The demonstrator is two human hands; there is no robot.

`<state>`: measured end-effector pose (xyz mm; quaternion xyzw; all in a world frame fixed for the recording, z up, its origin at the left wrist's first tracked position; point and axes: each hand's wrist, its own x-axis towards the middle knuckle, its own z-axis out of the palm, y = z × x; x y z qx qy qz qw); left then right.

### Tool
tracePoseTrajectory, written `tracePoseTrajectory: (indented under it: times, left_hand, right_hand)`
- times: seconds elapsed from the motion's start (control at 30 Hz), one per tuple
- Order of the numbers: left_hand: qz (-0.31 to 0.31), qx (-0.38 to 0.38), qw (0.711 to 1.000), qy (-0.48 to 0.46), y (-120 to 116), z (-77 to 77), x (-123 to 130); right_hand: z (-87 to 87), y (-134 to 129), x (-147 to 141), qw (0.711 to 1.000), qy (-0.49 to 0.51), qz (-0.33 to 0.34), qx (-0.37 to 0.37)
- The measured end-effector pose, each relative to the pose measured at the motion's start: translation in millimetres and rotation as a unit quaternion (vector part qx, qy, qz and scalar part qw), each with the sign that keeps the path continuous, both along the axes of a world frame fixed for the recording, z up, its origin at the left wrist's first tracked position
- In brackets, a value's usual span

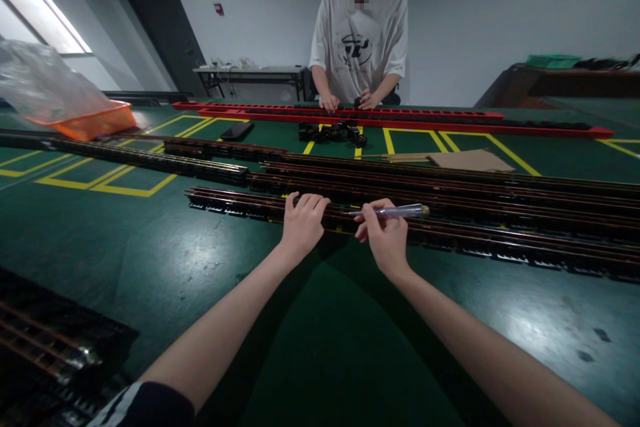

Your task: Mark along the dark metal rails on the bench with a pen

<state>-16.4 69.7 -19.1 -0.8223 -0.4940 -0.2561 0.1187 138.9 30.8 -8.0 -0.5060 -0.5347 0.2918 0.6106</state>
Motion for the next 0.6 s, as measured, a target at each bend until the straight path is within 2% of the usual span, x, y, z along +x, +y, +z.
tracePoseTrajectory:
  times: [0.17, 0.6]
  left_hand:
    - [-0.039, -0.024, 0.999, -0.011, 4.2, -0.3, -3.8]
    - [-0.06, -0.02, 0.998, -0.021, 5.5, 0.6, -6.1]
  right_hand:
    - [-0.3, 0.5, 0.5, 1.0, 0.004, 0.0, 0.003]
    - [-0.4, 0.8, 0.5, 1.0, 0.024, -0.002, 0.0]
